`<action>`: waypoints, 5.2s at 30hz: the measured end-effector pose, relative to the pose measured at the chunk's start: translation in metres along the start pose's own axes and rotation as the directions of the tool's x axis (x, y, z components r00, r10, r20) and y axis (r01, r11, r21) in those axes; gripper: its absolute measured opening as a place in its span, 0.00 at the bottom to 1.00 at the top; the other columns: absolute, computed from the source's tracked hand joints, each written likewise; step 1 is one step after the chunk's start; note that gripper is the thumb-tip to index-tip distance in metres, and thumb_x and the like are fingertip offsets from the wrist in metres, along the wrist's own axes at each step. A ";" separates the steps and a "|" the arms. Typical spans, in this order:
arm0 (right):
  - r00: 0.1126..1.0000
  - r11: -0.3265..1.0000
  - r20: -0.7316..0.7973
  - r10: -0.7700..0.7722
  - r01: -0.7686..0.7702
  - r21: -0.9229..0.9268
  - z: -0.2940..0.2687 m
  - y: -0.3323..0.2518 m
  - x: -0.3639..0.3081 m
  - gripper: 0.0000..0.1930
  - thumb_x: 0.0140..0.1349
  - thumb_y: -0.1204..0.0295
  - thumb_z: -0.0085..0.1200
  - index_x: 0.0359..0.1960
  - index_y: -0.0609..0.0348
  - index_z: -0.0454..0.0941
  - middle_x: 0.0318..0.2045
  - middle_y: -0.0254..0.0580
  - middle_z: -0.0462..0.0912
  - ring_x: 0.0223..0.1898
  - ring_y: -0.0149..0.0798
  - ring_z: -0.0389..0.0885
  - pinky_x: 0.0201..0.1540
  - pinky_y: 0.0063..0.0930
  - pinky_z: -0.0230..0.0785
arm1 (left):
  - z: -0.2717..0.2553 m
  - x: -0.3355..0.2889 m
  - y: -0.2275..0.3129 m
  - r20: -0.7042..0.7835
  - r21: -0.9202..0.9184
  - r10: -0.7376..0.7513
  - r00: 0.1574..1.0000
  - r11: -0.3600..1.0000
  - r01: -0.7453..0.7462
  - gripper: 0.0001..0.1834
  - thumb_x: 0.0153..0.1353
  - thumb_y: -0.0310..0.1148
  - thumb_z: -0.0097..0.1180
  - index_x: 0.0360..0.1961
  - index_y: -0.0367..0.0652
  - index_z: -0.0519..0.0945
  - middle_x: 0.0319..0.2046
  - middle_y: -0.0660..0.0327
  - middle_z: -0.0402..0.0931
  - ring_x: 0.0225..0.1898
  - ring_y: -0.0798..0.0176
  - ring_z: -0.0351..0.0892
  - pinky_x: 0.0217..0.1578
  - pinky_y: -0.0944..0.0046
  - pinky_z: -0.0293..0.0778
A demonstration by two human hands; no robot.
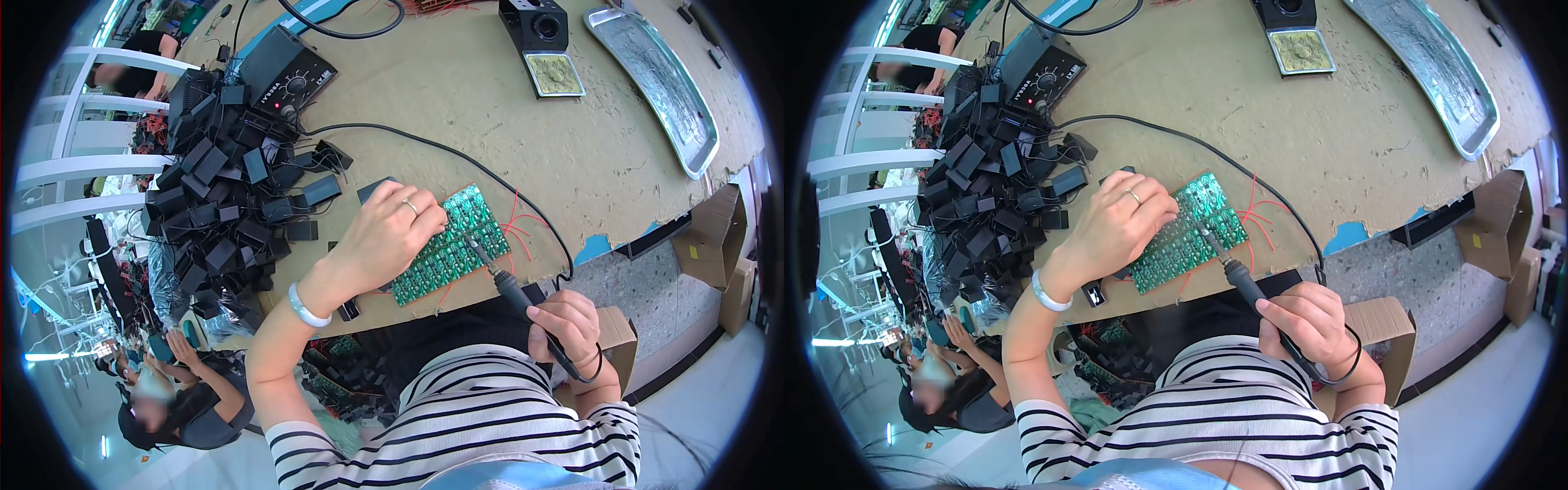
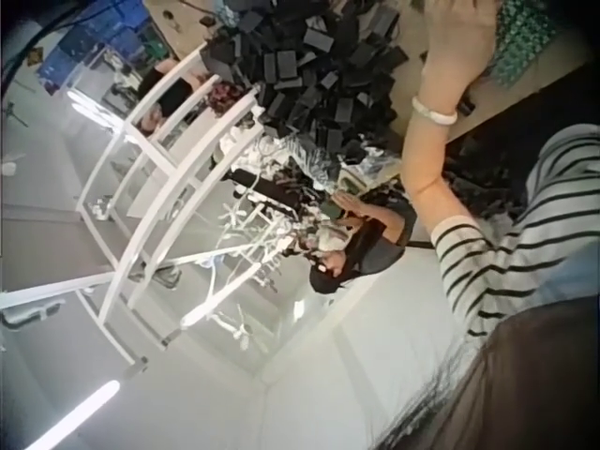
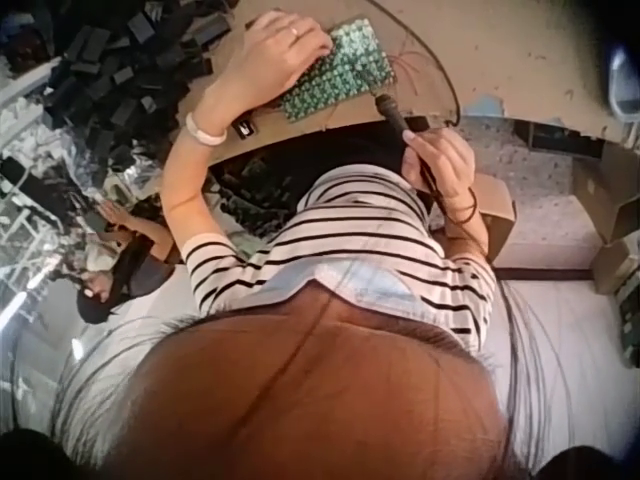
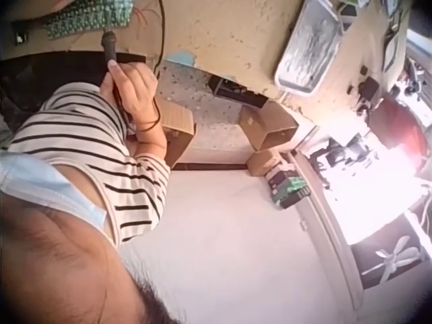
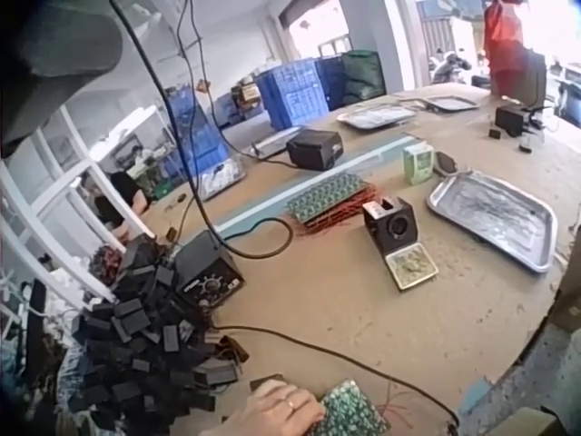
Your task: Soldering components onto a green circuit board using a soldering iron.
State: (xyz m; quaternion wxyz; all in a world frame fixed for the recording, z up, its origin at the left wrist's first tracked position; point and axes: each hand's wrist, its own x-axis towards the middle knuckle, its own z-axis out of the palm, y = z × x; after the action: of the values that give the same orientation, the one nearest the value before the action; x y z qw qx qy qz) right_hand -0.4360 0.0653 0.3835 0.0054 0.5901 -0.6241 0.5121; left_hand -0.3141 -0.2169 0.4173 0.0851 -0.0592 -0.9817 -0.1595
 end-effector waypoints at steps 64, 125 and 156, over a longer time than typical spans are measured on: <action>0.995 0.994 -0.085 0.046 -0.054 -0.096 -0.015 -0.009 -0.001 0.16 0.49 0.83 0.57 0.43 0.60 0.79 0.26 0.38 0.80 0.23 0.40 0.79 0.26 0.33 0.74 | -0.023 -0.062 -0.043 -0.290 -0.637 -0.812 0.506 0.558 0.532 0.22 0.66 0.33 0.68 0.55 0.32 0.76 0.44 0.56 0.83 0.43 0.67 0.83 0.47 0.68 0.78; 0.991 0.994 -0.083 0.108 -0.108 0.000 0.014 0.007 0.021 0.11 0.48 0.87 0.57 0.34 0.66 0.80 0.23 0.42 0.81 0.19 0.40 0.77 0.23 0.30 0.71 | -0.005 0.028 0.003 0.142 0.306 -0.040 0.989 0.952 -0.005 0.09 0.49 0.24 0.61 0.34 0.41 0.81 0.31 0.61 0.74 0.35 0.59 0.81 0.29 0.60 0.78; 0.974 0.991 -0.191 0.124 -0.130 -0.019 -0.011 0.000 0.008 0.14 0.48 0.85 0.61 0.39 0.68 0.80 0.25 0.44 0.81 0.22 0.40 0.79 0.25 0.29 0.73 | -0.023 0.053 -0.021 0.290 -0.077 -0.342 0.894 0.923 0.378 0.09 0.60 0.28 0.62 0.40 0.35 0.82 0.40 0.49 0.84 0.40 0.44 0.83 0.43 0.51 0.77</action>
State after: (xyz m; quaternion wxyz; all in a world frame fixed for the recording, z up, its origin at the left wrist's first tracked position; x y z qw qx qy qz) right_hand -0.4451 0.0667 0.3945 0.0411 0.4976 -0.6653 0.5551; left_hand -0.3656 -0.2392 0.4428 -0.0851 0.0973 -0.9653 -0.2270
